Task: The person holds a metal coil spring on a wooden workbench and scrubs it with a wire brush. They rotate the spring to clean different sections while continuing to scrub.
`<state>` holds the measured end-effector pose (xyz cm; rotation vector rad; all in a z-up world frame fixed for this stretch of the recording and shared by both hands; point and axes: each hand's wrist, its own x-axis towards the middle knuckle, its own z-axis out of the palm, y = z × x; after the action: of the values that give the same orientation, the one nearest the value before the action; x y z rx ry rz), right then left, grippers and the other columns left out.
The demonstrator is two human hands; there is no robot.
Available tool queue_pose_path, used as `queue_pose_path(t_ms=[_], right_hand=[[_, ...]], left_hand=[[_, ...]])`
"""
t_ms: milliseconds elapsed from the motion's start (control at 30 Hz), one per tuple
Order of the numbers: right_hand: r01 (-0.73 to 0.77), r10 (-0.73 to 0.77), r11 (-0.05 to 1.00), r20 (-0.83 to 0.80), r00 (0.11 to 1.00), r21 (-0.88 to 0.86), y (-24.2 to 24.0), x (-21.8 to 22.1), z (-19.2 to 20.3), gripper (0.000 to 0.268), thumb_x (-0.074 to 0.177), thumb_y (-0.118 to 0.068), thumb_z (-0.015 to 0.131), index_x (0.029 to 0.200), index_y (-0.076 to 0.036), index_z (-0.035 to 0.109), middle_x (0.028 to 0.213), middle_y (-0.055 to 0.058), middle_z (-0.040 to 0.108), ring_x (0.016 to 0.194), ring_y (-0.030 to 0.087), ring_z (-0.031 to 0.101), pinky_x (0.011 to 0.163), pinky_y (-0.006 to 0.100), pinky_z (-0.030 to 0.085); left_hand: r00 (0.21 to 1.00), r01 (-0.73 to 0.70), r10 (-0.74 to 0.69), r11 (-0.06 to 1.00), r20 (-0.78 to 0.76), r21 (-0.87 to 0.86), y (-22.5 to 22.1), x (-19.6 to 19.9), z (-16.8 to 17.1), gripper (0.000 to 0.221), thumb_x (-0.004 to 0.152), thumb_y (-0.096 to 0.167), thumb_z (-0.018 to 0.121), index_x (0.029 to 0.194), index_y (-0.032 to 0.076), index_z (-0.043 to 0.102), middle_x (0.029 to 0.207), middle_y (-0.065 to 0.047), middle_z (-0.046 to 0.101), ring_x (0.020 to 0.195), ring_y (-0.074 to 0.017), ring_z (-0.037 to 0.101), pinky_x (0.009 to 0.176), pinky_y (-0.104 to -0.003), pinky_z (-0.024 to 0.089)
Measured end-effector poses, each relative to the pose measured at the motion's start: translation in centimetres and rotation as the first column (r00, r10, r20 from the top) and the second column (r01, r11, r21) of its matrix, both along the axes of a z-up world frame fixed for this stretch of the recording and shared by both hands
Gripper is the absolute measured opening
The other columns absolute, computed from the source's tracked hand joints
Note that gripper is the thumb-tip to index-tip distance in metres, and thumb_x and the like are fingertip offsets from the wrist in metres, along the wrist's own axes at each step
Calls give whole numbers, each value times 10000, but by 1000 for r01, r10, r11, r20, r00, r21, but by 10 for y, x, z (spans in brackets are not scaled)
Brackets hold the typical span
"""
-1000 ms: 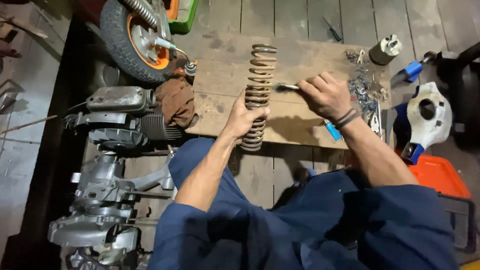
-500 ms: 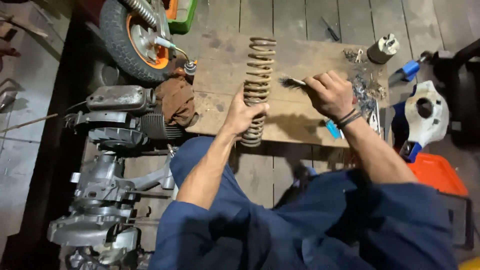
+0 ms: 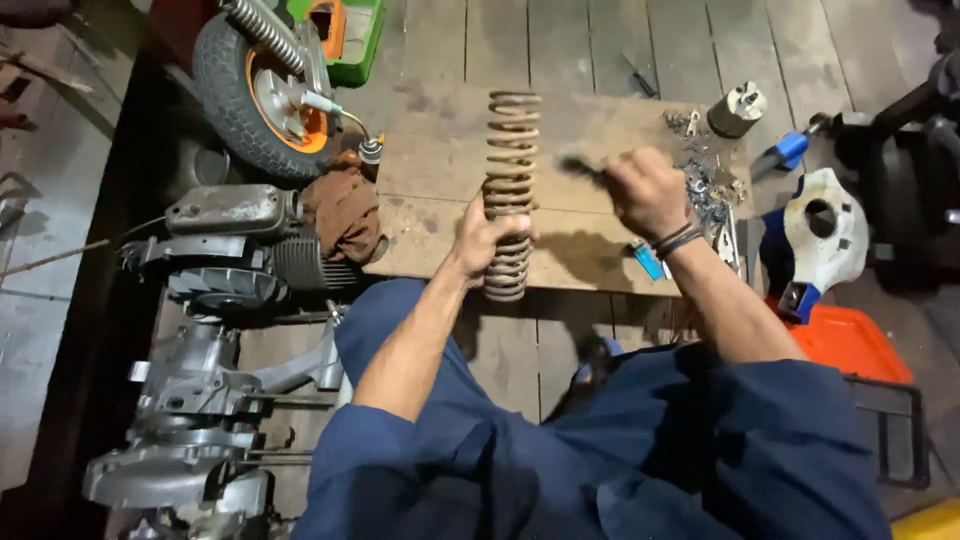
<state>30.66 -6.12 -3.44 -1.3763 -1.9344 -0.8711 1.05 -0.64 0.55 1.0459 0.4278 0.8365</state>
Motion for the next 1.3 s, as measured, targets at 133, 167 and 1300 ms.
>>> queue_pose_path(t_ms=[133, 167, 1300], right_hand=[[-54, 81, 995, -362, 929, 85, 16, -8, 21, 97, 1081, -84, 657, 1120, 4, 673, 874, 186, 563, 781, 403, 620, 693, 424, 533], [11, 57, 992, -512, 857, 129, 20, -25, 36, 186, 1120, -197, 547, 1134, -19, 601, 951, 151, 554, 800, 313, 567, 685, 383, 490], [212, -279, 955, -386, 879, -207, -1, -63, -64, 125, 993, -111, 668, 1102, -58, 636, 879, 128, 583, 828, 368, 647, 701, 447, 552]], left_hand=[[998, 53, -50, 994, 35, -96, 6, -1, -4, 408, 781, 111, 788, 1096, 7, 550, 695, -242, 693, 572, -316, 731, 545, -429, 621], [996, 85, -85, 996, 27, -5, 11, -2, -11, 453, 793, 178, 784, 1150, 17, 557, 868, -184, 694, 696, -289, 724, 630, -416, 633], [999, -38, 35, 988, -24, -149, -6, -11, 13, 386, 769, 141, 829, 1066, 33, 608, 816, -83, 631, 699, -192, 668, 636, -410, 603]])
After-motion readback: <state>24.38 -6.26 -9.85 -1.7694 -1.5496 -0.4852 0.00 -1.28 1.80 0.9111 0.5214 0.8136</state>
